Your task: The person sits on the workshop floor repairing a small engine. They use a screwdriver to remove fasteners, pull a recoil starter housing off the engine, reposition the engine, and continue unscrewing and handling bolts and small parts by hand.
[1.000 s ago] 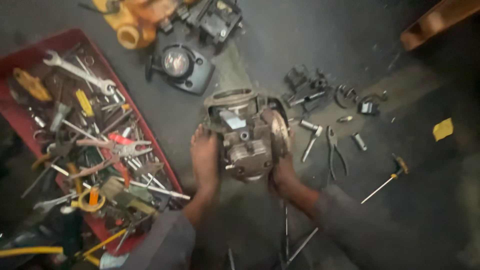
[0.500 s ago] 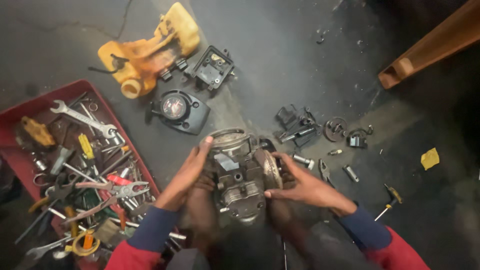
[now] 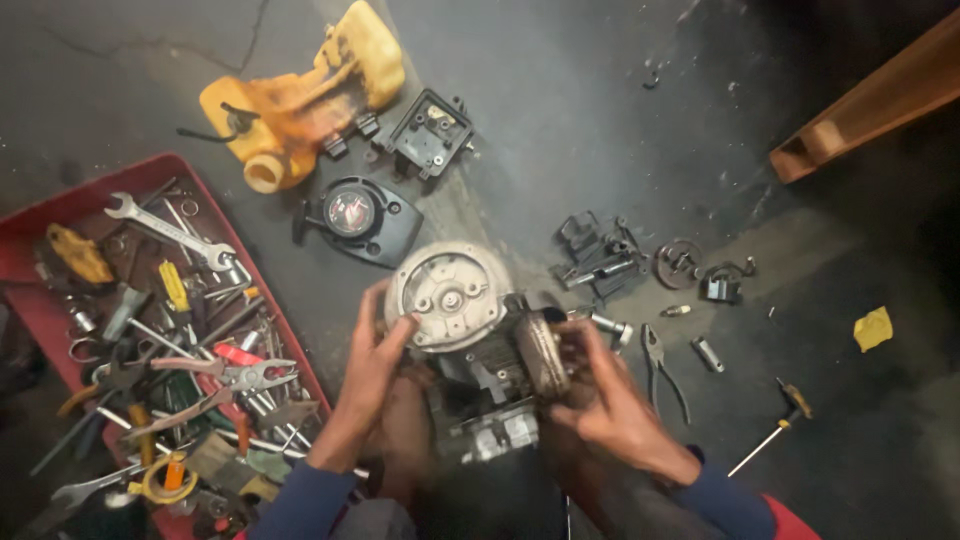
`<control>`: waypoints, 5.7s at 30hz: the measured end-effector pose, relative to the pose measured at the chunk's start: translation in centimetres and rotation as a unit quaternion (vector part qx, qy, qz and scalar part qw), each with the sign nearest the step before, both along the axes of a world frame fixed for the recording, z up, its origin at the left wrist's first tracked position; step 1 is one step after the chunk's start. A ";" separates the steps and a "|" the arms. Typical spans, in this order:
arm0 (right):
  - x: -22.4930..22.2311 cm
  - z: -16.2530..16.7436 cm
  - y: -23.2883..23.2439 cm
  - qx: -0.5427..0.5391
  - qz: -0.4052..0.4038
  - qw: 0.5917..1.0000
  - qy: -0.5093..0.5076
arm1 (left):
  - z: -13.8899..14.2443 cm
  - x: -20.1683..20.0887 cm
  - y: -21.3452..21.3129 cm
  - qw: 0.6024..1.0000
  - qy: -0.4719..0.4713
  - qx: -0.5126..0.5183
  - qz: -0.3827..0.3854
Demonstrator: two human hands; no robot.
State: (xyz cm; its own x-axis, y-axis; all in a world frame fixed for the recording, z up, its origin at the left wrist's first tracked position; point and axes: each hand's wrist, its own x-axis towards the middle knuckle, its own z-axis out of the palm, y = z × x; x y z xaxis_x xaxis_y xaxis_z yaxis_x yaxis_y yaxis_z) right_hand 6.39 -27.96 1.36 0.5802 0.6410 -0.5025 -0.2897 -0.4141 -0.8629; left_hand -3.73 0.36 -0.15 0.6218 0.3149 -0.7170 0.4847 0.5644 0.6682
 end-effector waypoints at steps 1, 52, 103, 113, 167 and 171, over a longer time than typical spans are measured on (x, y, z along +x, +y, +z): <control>-0.2 -0.5 -0.1 -0.029 -0.003 0.999 -0.014 | 0.2 0.1 0.0 0.999 -0.044 0.007 0.001; 8.4 5.6 -5.1 -0.190 -0.136 0.882 -0.409 | 7.5 1.9 -0.9 0.803 -0.101 0.544 -0.221; -0.7 3.5 1.5 0.007 0.041 0.994 0.100 | 4.5 -3.6 -4.2 0.734 -0.308 0.413 -0.442; -0.9 2.5 1.8 -0.031 0.024 0.999 -0.002 | 4.1 -2.3 -3.3 0.513 -0.398 0.617 -0.444; -0.2 2.1 1.4 -0.074 0.022 0.997 0.007 | 2.9 -2.3 -3.3 0.595 -0.375 0.621 -0.346; 0.1 2.2 1.2 -0.075 0.031 0.997 0.016 | 2.9 -2.4 -3.2 0.604 -0.380 0.606 -0.351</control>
State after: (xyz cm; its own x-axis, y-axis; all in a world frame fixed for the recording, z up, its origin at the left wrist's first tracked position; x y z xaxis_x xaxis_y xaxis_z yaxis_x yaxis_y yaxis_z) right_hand 6.45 -26.80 3.54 0.5238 0.5917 -0.6128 -0.2860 -0.5555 -0.7808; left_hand -6.14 -2.87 2.79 0.9119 -0.2101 0.3524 -0.3862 -0.7294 0.5646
